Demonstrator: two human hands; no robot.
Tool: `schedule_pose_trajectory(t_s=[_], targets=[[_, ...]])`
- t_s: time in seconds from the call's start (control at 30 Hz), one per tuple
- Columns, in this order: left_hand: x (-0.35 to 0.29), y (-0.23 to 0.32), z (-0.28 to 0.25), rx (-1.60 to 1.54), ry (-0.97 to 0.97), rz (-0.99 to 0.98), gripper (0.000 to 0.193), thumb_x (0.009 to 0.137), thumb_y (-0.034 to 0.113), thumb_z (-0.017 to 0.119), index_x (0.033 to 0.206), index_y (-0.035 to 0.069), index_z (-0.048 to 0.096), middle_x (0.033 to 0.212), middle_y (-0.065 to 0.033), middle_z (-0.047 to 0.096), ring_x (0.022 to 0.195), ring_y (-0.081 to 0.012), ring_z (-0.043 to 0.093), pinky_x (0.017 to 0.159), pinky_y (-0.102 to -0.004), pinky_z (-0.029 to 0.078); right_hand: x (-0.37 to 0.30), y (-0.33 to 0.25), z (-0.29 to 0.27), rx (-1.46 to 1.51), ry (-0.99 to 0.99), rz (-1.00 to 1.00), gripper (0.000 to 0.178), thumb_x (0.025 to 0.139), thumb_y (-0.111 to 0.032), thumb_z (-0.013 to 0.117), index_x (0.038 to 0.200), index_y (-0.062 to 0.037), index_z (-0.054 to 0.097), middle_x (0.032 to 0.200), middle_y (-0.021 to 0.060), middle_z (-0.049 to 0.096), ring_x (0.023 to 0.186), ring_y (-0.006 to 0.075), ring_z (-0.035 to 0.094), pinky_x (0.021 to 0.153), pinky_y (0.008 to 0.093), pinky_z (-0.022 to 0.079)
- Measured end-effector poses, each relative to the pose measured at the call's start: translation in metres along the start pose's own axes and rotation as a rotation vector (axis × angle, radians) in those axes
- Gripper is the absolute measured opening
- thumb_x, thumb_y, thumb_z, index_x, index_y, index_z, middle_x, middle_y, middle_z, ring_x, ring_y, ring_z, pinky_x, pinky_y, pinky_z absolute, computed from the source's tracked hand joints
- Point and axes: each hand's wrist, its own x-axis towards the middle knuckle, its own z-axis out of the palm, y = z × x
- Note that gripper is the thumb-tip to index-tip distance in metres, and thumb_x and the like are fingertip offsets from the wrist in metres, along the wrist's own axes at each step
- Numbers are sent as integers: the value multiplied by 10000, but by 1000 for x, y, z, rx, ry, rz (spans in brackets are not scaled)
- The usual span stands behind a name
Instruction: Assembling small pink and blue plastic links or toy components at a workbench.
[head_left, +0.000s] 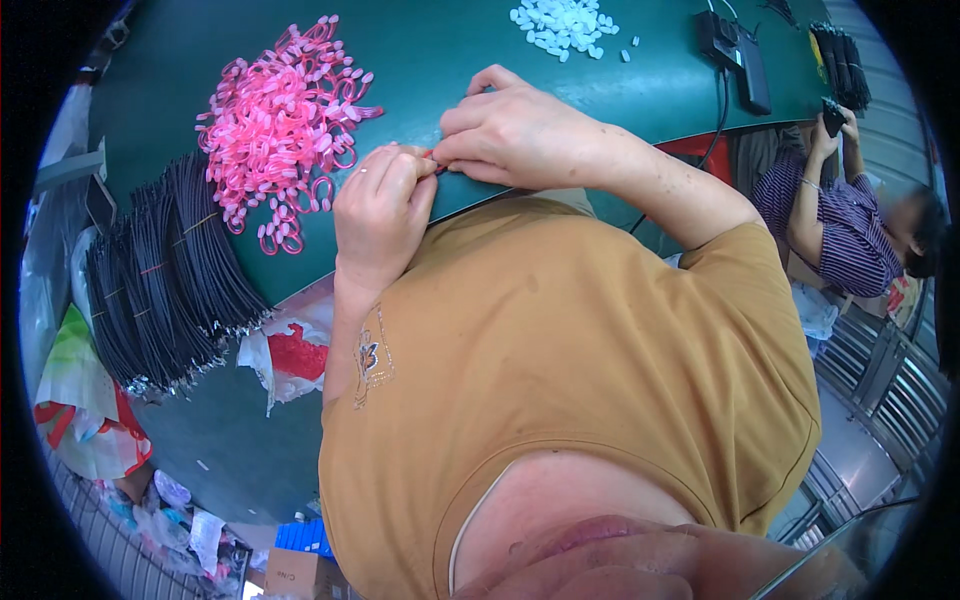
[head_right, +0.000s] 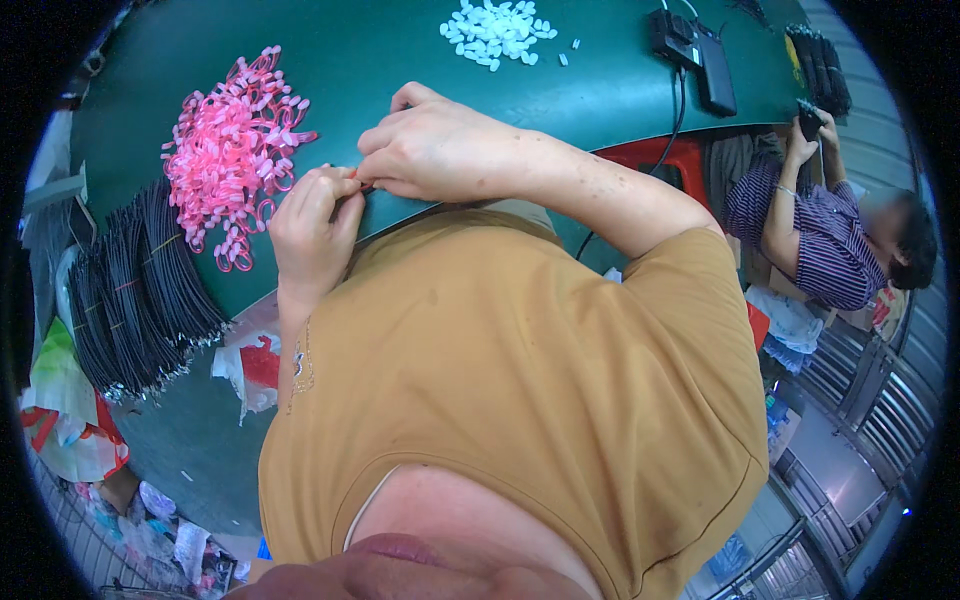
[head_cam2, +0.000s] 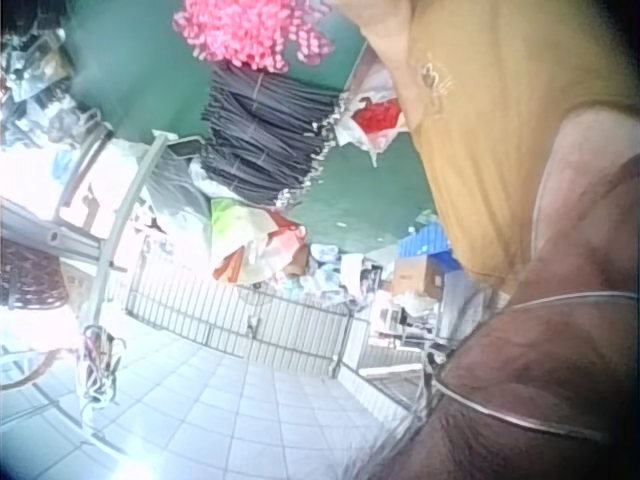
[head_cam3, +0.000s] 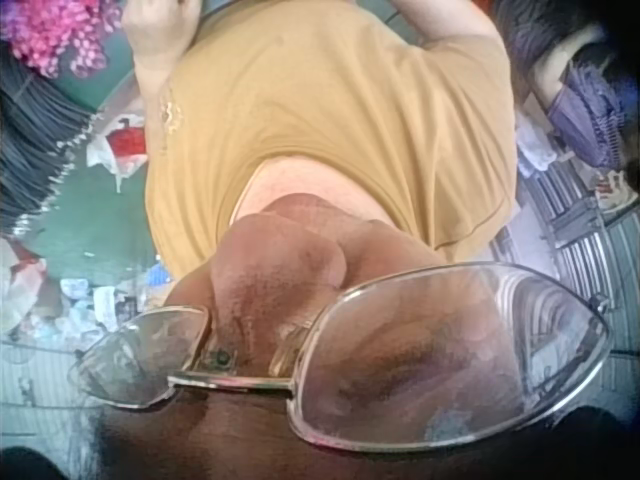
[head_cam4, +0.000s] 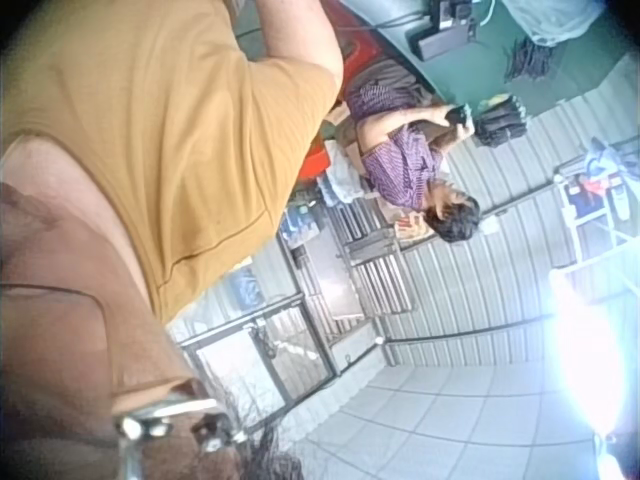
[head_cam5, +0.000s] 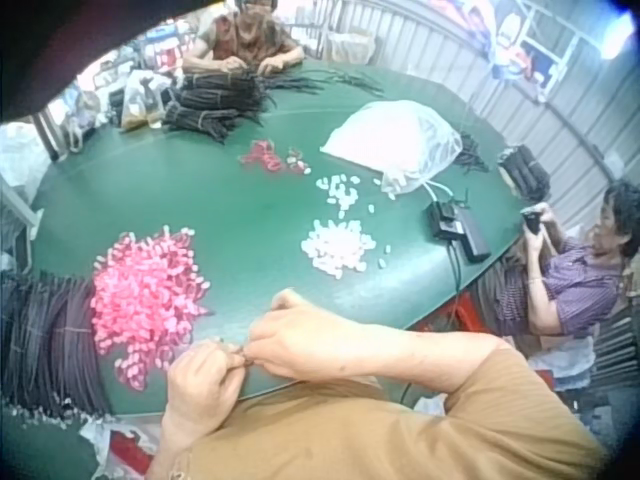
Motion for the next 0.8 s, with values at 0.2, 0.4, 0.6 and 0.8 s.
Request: schedule_pose_trajectory(t_s=[0.2, 0.4, 0.6, 0.8], targets=[[-1, -1, -1, 8, 2, 4, 202, 828, -20, 836, 910, 64, 672, 922, -101, 766, 887, -323, 761, 884, -440, 644, 2, -2, 6, -226, -72, -55, 146, 976, -204, 760, 1116, -165, 774, 907, -3, 639, 918, 190, 677, 1017, 433, 470], [-2, -1, 1, 16, 13, 4, 199, 839, -18, 828, 908, 61, 660, 914, -106, 761, 869, -331, 755, 894, -448, 647, -9, 3, 16, -72, 49, -2, 128, 1007, -198, 721, 1119, -158, 769, 948, 3, 659, 912, 222, 678, 998, 434, 469], [-1, 1, 0, 4, 3, 6, 204, 842, -18, 825, 917, 59, 652, 894, -103, 751, 855, -332, 748, 887, -448, 646, -14, 11, 11, 155, 69, 78, 173, 1014, -183, 738, 1182, -164, 776, 994, 8, 668, 924, 237, 655, 974, 412, 468], [-1, 1, -1, 5, -5, -1, 204, 827, -78, 812, 925, 25, 666, 938, -129, 771, 877, -333, 768, 834, -422, 634, -7, 10, 13, 27, 11, 28, 141, 1004, -199, 741, 1136, -163, 777, 980, 1, 667, 912, 225, 667, 983, 416, 474]])
